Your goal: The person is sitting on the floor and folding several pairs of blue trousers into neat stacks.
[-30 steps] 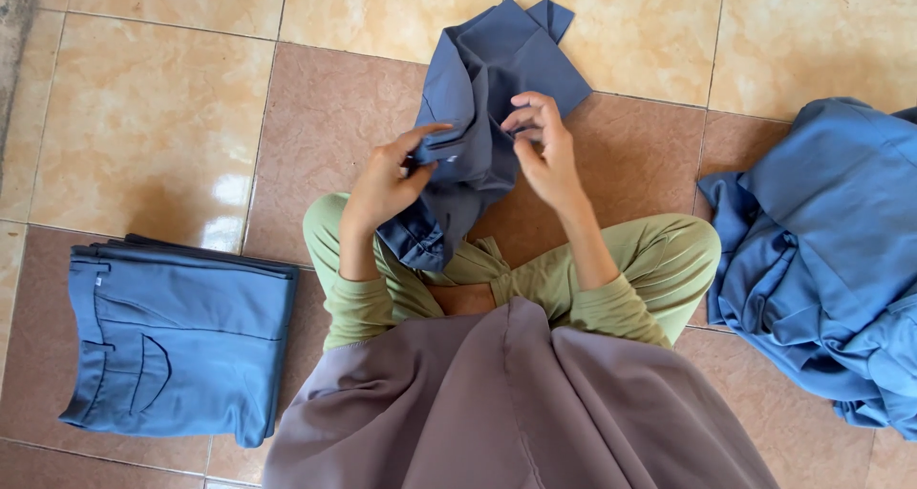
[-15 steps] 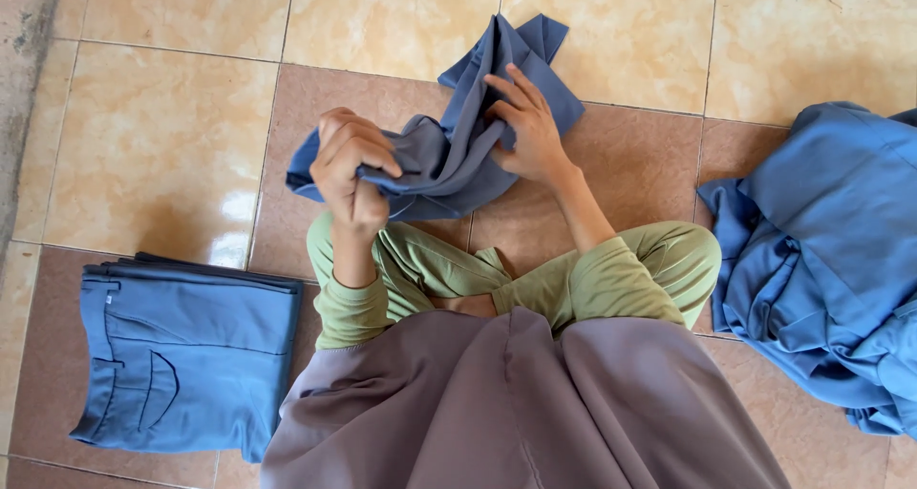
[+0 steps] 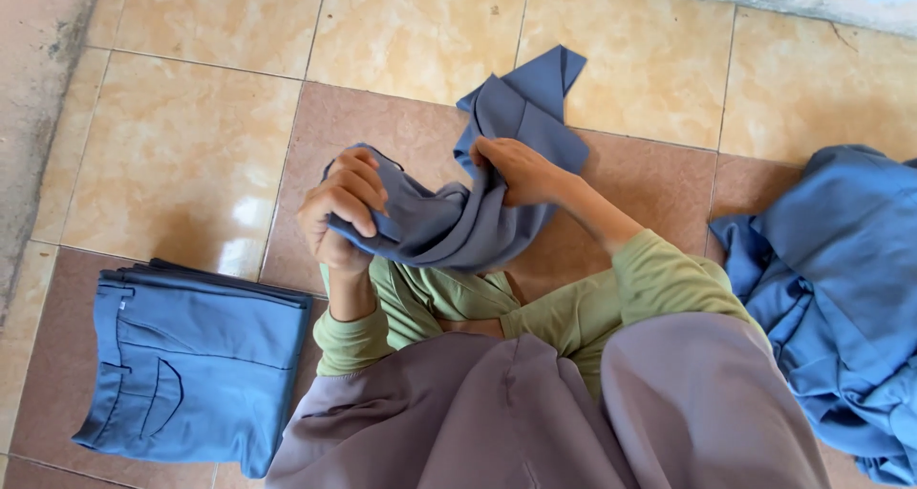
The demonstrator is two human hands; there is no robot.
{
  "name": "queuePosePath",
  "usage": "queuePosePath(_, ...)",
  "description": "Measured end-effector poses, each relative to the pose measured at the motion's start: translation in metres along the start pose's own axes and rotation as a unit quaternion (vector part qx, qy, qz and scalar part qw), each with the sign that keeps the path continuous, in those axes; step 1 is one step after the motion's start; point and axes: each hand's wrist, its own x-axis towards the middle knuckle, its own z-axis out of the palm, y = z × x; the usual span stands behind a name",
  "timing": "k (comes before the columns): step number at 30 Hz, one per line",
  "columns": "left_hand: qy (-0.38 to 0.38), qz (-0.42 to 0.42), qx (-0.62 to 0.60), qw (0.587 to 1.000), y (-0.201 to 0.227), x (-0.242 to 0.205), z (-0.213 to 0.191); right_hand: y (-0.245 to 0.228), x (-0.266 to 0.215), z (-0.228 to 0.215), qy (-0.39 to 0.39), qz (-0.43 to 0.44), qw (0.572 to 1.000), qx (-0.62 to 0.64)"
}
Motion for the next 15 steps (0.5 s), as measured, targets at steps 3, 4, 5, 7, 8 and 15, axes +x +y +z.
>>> queuePosePath(3, 0.022, 0.001, 0.014, 1.000, -0.005, 0.002, -0.027, 0.019, -0.027, 0.008, 0.025, 0.022, 0.982, -0.185)
queuePosePath(4, 0.024, 0.000, 0.015, 1.000, -0.003, 0.007, -0.031, 0.041, -0.036, 0.019, 0.023, 0.022, 0.982, -0.184)
queuePosePath(5, 0.029, 0.005, 0.009, 1.000, 0.000, 0.011, -0.035, 0.061, -0.048, 0.030, 0.005, 0.054, 0.964, -0.260)
queuePosePath(7, 0.035, 0.007, 0.000, 0.999, 0.002, 0.017, -0.039, 0.095, -0.068, 0.047, -0.015, 0.087, 0.939, -0.332)
queuePosePath(8, 0.030, 0.010, 0.005, 0.999, 0.003, 0.019, -0.041, 0.107, -0.076, 0.054, -0.013, 0.111, 0.946, -0.305)
queuePosePath(15, 0.192, 0.020, 0.032, 0.981, -0.059, 0.023, -0.078, 0.161, -0.107, 0.015, 0.161, 0.236, 0.938, -0.199)
